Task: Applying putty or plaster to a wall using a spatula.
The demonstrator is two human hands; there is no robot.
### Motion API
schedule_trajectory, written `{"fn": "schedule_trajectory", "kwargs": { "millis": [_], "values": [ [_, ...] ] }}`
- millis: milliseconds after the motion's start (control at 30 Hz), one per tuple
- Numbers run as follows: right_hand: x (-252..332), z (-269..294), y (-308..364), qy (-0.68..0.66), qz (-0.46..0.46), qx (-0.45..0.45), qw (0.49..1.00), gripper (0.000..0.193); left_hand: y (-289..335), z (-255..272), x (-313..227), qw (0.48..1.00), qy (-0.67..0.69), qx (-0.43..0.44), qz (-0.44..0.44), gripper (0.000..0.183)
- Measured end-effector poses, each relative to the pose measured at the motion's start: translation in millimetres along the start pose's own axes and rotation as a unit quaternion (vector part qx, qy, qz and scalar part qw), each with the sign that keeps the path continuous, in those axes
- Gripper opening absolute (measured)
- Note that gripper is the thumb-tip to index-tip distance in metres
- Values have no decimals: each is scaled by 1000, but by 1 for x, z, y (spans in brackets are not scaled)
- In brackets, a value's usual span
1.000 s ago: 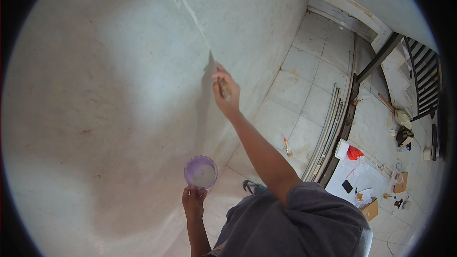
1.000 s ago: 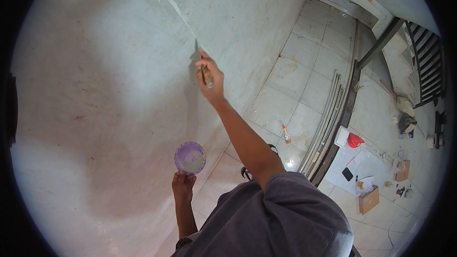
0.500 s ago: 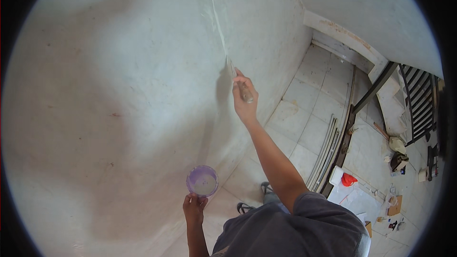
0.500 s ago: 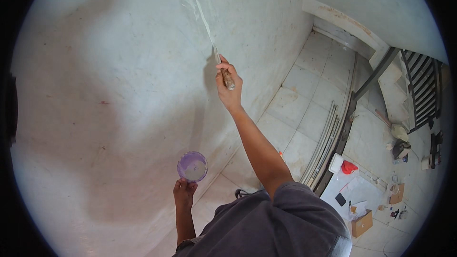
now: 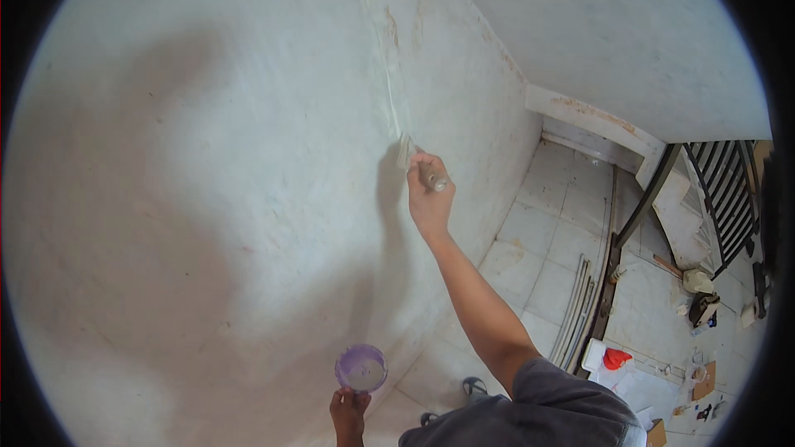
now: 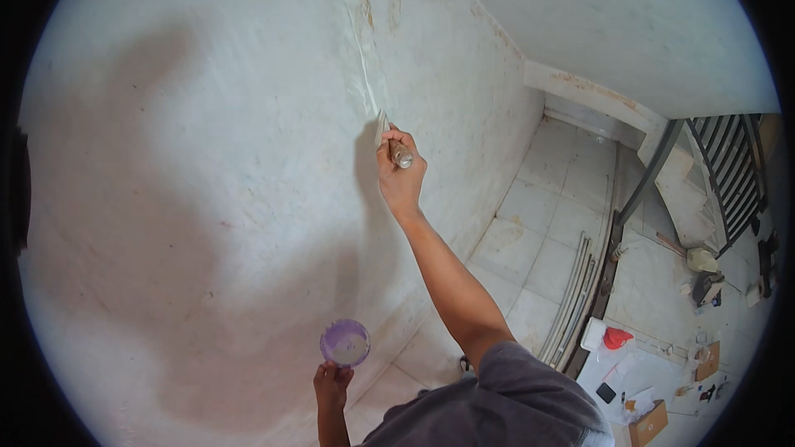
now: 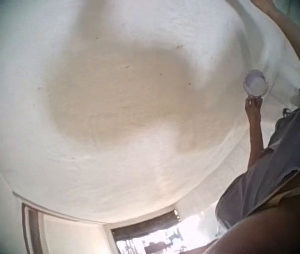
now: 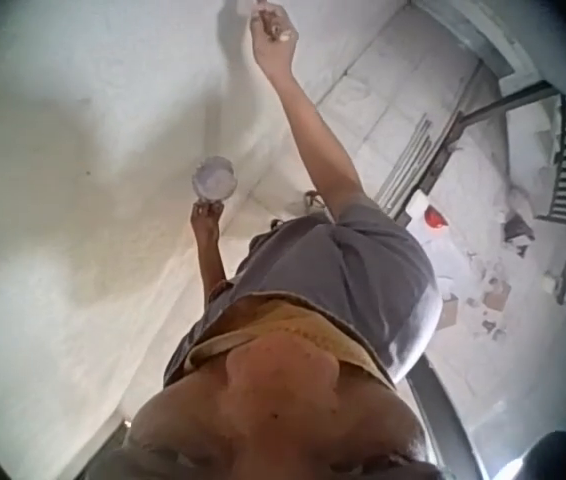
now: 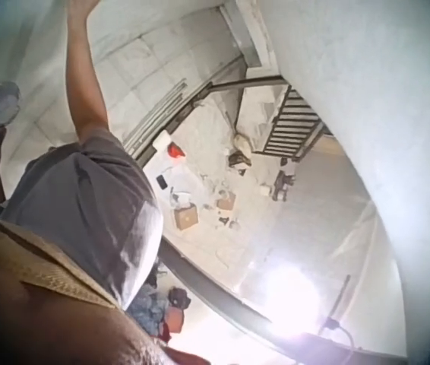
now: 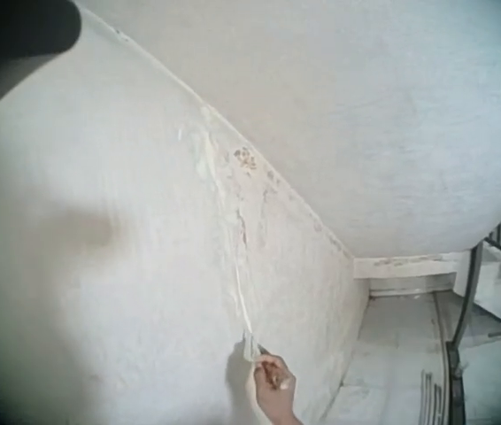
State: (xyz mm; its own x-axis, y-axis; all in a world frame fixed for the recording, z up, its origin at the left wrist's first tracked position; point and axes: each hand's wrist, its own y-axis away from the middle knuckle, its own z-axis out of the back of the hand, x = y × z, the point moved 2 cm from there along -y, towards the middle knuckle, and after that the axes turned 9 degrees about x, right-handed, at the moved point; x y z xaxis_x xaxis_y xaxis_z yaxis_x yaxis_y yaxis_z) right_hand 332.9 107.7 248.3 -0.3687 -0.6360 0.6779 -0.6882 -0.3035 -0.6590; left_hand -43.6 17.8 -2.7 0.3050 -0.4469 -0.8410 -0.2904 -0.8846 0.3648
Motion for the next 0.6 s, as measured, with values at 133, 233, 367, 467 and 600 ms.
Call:
{"fn": "schedule_trajectory", "kwargs": {
  "millis": [133, 233, 367, 467, 600],
  "values": [
    [31, -25, -16, 33, -66, 6, 997, 11, -6, 6, 0, 1000, 15, 3, -19, 13],
    [38, -34, -26, 60, -71, 7, 996, 11, -8, 11, 4, 999, 27, 8, -30, 13],
    [59, -38, -44, 79, -61, 9, 995, 13, -7, 8, 3, 999, 39, -2, -34, 13],
    [74, -47, -54, 64, -32, 18, 997, 13, -1, -25, -27, 995, 83, -15, -61, 8],
    [103, -64, -59, 43, -24, 55, 997, 12, 7, -22, -28, 994, 96, -25, -46, 5]
  ]
}}
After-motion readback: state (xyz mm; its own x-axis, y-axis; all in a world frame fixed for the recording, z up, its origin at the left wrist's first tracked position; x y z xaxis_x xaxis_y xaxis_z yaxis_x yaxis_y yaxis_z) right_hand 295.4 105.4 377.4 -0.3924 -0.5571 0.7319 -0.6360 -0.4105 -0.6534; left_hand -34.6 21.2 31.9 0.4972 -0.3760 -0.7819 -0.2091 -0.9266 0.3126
